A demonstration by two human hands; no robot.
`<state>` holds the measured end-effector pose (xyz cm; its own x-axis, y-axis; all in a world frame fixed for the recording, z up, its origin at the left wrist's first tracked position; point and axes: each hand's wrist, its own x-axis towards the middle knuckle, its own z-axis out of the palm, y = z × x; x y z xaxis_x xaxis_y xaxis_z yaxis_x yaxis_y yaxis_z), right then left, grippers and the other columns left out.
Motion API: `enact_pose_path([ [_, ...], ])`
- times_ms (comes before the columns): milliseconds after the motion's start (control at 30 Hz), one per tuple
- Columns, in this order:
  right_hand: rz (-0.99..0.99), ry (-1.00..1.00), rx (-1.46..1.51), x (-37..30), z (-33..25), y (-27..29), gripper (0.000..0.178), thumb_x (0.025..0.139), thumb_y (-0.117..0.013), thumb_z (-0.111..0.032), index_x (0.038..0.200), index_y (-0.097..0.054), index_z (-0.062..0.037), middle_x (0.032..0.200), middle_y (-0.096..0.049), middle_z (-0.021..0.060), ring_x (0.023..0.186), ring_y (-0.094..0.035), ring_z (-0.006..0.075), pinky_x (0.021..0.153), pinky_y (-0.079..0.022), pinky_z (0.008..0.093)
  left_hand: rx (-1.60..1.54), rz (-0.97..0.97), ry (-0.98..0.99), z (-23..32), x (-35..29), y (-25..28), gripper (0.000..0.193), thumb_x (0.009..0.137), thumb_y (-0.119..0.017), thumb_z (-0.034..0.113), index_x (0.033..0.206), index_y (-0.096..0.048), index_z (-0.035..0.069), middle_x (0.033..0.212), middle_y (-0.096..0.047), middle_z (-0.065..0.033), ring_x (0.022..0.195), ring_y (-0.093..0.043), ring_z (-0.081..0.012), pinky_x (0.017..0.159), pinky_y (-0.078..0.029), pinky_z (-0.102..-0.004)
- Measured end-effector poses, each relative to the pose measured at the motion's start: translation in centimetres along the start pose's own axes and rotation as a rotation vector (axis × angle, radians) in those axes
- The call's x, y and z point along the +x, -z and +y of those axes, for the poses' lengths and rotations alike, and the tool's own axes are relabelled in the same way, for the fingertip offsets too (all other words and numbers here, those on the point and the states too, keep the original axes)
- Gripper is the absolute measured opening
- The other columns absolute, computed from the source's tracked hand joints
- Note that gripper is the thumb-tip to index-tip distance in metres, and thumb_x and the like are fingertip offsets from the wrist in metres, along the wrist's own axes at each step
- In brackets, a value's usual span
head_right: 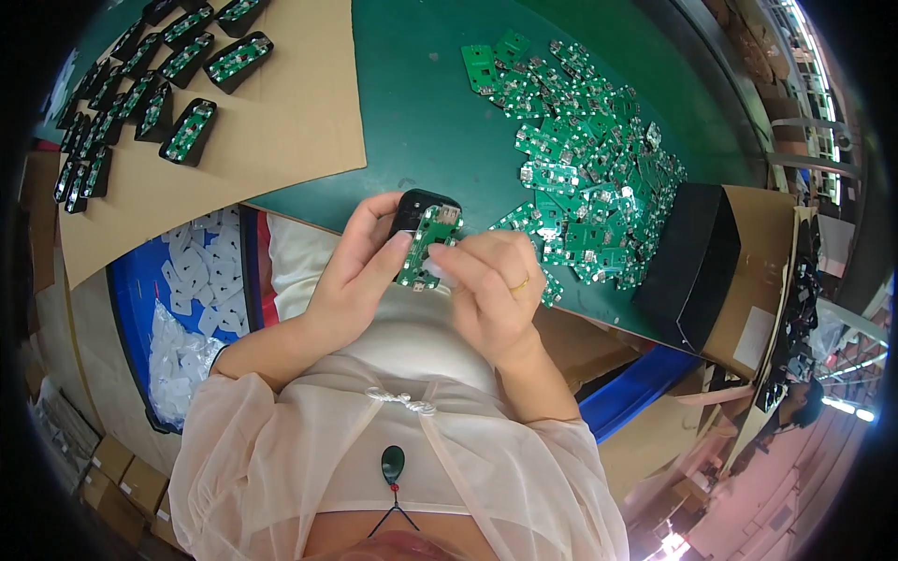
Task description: The person assembles circuit board components into small black plastic housings by hand.
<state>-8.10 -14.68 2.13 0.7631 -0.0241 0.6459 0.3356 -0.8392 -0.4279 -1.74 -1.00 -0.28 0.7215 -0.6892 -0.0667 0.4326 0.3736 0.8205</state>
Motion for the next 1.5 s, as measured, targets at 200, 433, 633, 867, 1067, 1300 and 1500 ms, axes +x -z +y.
enact_pose_path([
  [200, -0.018, -0.062, -0.018, 0.6, 0.2, 0.2, 0.030, 0.059, -0.068, 0.004, 0.087, -0.063, -0.0047, 0.076, -0.056, 0.0065, 0.065, -0.052, 0.0225, 0.057, -0.043, 0.0317, 0.021, -0.065, -0.038, 0.3, -0.4, 0.2, 0.040, 0.097, -0.043, 0.022, 0.128, -0.030, -0.001, 0.113, -0.050, -0.0092, 0.102, -0.048, -0.0133, 0.089, -0.039, -0.0267],
  [433, -0.062, -0.017, -0.053, 1.1, 0.1, 0.3, 0.028, 0.058, -0.066, 0.003, 0.085, -0.065, -0.0061, 0.075, -0.056, 0.0055, 0.065, -0.052, 0.0218, 0.054, -0.043, 0.0309, 0.079, -0.058, -0.027, 0.1, -0.3, 0.2, 0.037, 0.097, -0.042, 0.020, 0.127, -0.031, -0.001, 0.113, -0.050, -0.0092, 0.101, -0.048, -0.0130, 0.088, -0.039, -0.0263],
  [633, -0.058, 0.022, -0.088, 1.2, 0.4, 0.1, 0.027, 0.056, -0.067, 0.002, 0.082, -0.065, -0.0068, 0.074, -0.054, 0.0044, 0.066, -0.053, 0.0212, 0.054, -0.044, 0.0306, 0.096, -0.066, -0.065, -0.3, -0.3, 0.4, 0.036, 0.097, -0.042, 0.019, 0.126, -0.032, 0.000, 0.113, -0.050, -0.0094, 0.100, -0.049, -0.0130, 0.088, -0.040, -0.0263],
  [867, -0.062, 0.033, -0.102, 1.0, 0.6, -0.2, 0.023, 0.060, -0.067, 0.001, 0.082, -0.065, -0.0074, 0.075, -0.054, 0.0043, 0.066, -0.053, 0.0212, 0.053, -0.043, 0.0303, 0.100, -0.063, -0.172, -0.9, -0.3, 0.2, 0.037, 0.096, -0.045, 0.015, 0.127, -0.031, 0.000, 0.116, -0.049, -0.0093, 0.101, -0.049, -0.0124, 0.086, -0.041, -0.0250],
  [1067, -0.077, -0.007, 0.066, 0.4, 0.7, -0.4, 0.034, 0.070, -0.067, -0.001, 0.104, -0.061, -0.0051, 0.092, -0.053, 0.0080, 0.073, -0.052, 0.0186, 0.055, -0.044, 0.0265, 0.010, -0.042, -0.133, -0.5, 0.0, 0.2, 0.032, 0.094, -0.047, 0.010, 0.122, -0.034, 0.000, 0.113, -0.050, -0.0093, 0.100, -0.050, -0.0119, 0.084, -0.042, -0.0254],
  [1300, -0.013, -0.638, 0.475, -0.8, -1.0, -1.2, 0.058, 0.076, -0.066, -0.004, 0.129, -0.041, -0.0002, 0.110, -0.042, 0.0111, 0.085, -0.047, 0.0127, 0.060, -0.045, 0.0210, 0.052, 0.085, -0.082, -1.0, 0.2, 0.7, 0.031, 0.092, -0.048, 0.007, 0.119, -0.035, 0.000, 0.106, -0.053, -0.0095, 0.093, -0.053, -0.0110, 0.077, -0.045, -0.0237],
  [1500, -0.141, -0.581, 0.469, -0.6, -0.8, -1.2, 0.047, 0.077, -0.063, -0.003, 0.122, -0.051, -0.0020, 0.109, -0.041, 0.0094, 0.084, -0.045, 0.0121, 0.061, -0.042, 0.0204, 0.296, 0.100, -0.284, -1.4, 0.1, 0.8, 0.034, 0.088, -0.053, 0.004, 0.118, -0.037, -0.001, 0.102, -0.055, -0.0105, 0.087, -0.056, -0.0116, 0.069, -0.048, -0.0230],
])
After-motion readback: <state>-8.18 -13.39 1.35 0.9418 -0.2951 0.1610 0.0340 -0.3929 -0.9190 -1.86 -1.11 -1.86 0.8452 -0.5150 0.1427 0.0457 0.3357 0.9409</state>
